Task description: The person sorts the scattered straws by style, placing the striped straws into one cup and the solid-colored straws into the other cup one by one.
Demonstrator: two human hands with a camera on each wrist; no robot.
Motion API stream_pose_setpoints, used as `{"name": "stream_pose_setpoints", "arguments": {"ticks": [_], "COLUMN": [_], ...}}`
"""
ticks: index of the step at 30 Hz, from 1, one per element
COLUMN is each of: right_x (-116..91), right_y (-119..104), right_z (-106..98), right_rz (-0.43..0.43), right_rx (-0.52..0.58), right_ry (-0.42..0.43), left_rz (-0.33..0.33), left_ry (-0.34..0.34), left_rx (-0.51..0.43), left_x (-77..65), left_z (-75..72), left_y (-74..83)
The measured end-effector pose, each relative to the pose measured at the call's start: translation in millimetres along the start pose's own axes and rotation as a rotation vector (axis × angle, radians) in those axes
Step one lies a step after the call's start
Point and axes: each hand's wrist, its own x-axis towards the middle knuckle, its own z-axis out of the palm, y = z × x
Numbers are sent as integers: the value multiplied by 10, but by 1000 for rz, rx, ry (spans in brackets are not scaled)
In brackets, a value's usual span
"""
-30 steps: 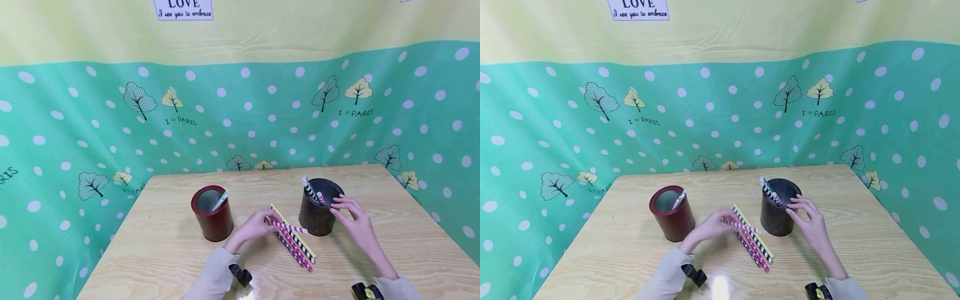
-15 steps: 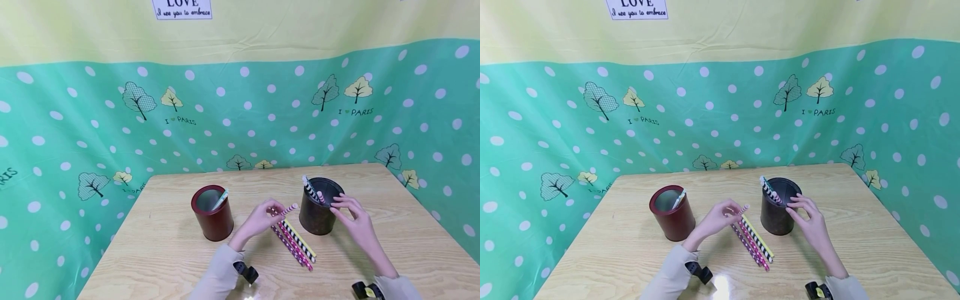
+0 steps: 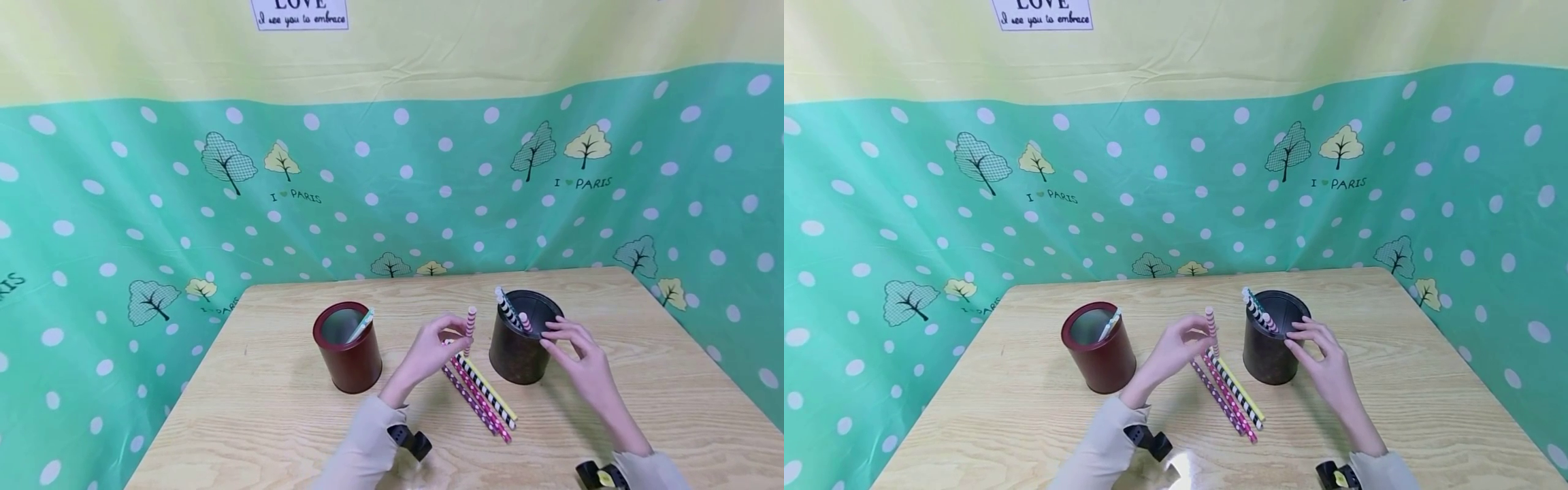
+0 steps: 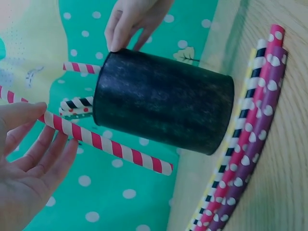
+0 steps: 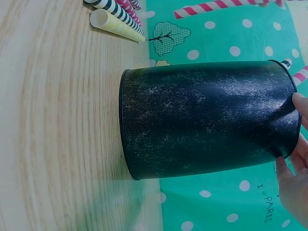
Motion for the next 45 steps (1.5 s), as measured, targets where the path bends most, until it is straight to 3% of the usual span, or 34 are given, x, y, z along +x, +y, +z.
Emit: {"name": "stream_pose_setpoints", "arguments": {"ticks": [8,18,30,38,45], "right_x": [-3,-1,-2,-7,3], "right_y": [-34,-46,-76,-43,-32], "right_z": [-2,0,11,7,-2], "right_rz": [6,-1,-8,-21,-30], "right_rx": [-13,5,27,46,58], "right_ry": [-2,5,11,8,8], "left_rz": [15,110,160,176,202], "left_ry": [75,239,376,423,448], "left_rx": [-21,-158,-297,-356,-346], "left_x": [33,107,182,324,378], "left_z": [29,101,129,214,299], "left_y": [91,219,454,280,284]}}
